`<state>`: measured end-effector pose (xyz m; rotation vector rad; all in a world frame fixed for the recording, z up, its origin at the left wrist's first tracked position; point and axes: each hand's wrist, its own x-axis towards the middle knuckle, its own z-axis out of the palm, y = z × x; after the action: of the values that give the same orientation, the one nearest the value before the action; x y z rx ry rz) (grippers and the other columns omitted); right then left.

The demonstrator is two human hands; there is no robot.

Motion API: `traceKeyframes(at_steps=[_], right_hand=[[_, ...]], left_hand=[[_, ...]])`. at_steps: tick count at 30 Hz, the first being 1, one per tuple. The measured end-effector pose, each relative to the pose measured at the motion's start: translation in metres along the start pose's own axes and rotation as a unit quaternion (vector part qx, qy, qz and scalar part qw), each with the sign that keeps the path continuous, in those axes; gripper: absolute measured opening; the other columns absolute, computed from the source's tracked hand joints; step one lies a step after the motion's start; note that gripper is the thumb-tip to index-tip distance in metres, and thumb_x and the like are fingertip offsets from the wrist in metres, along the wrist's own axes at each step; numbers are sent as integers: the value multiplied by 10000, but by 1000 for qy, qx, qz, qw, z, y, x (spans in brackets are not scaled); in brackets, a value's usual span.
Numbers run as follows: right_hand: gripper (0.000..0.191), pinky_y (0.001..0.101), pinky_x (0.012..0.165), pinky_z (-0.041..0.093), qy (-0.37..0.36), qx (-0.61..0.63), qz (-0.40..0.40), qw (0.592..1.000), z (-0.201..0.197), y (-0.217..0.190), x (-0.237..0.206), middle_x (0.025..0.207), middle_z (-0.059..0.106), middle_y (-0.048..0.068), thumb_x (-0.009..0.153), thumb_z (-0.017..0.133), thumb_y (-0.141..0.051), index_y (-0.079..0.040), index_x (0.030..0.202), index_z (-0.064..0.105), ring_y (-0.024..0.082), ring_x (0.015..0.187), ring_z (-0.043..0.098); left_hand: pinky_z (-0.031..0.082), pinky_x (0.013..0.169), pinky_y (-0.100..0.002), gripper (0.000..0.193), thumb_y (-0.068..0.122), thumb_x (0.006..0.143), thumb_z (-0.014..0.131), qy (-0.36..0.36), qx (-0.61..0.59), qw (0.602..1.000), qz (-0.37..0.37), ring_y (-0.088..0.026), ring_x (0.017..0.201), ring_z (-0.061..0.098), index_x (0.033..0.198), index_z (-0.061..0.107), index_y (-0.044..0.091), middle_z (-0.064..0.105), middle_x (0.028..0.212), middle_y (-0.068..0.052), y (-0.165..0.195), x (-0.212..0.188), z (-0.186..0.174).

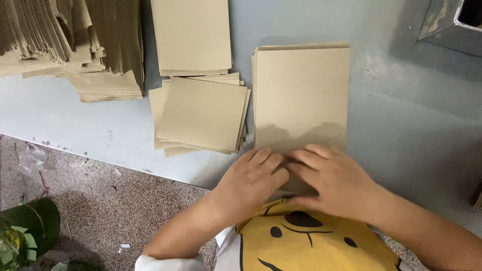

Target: The person folds kraft paper sheets in half by hand, aligning the edges and pressing the crease flat, then places each folded sheet onto a growing stack of folded pieces on the worktable, repeating the cycle continuously.

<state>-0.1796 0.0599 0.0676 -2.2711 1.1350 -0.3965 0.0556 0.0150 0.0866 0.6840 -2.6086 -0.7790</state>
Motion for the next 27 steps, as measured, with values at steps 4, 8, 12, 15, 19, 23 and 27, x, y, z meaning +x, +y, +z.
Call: traceKeyframes(at_steps=[4,8,12,15,19,23,27], right_hand=[[346,418,915,518,16,-22,22,999,0,-16,-1,1235,663,137,787,760,-267,-57,1056,700,329,1148,589],[252,429,828,559,47,-44,24,998,1,-19,-1,1157,708,141,765,743,-208,-77,978,717,349,1097,654],[244,367,742,578,79,27,111,990,-7,-17,-7,1087,763,91,862,705,-124,-65,1095,749,274,896,728],[250,307,707,602,144,217,185,948,-25,-13,-19,1042,808,83,938,691,-111,-80,1177,757,215,781,760],[265,349,915,556,262,278,106,918,-31,-3,-21,1247,648,218,950,640,-48,-25,1214,618,246,1109,666],[600,398,1101,406,340,225,49,912,-22,8,-10,1449,415,293,980,616,-89,24,1448,258,282,1348,482],[577,323,1067,484,334,393,21,857,-14,13,-10,1403,537,143,1069,553,-189,-69,1513,204,187,1257,567]], left_hand=[[502,938,-443,209,55,761,664,14,17,999,-33,-337,1138,622,964,616,72,637,1095,-132,-2,-5,0],[509,916,-459,172,104,832,737,-91,48,991,-80,-325,1100,624,965,628,90,638,1040,-107,-9,-7,-2],[469,1029,-425,415,218,855,859,194,-95,972,-96,-276,1210,562,1124,571,89,589,1236,-89,-10,-3,8],[428,1081,-364,651,273,882,877,317,-362,862,-160,-193,1297,485,1315,456,31,470,1385,-98,-11,4,25],[497,1047,-356,407,125,978,841,205,-621,741,-153,-155,1141,597,1291,612,-1,664,1232,-101,-8,13,40],[601,923,-313,355,127,912,828,193,-427,870,-156,-123,1013,750,1223,668,66,769,1144,-56,-8,21,35],[536,854,-282,242,171,868,810,207,-290,934,-10,-190,1036,773,1083,726,100,776,1157,-60,-24,33,27]])
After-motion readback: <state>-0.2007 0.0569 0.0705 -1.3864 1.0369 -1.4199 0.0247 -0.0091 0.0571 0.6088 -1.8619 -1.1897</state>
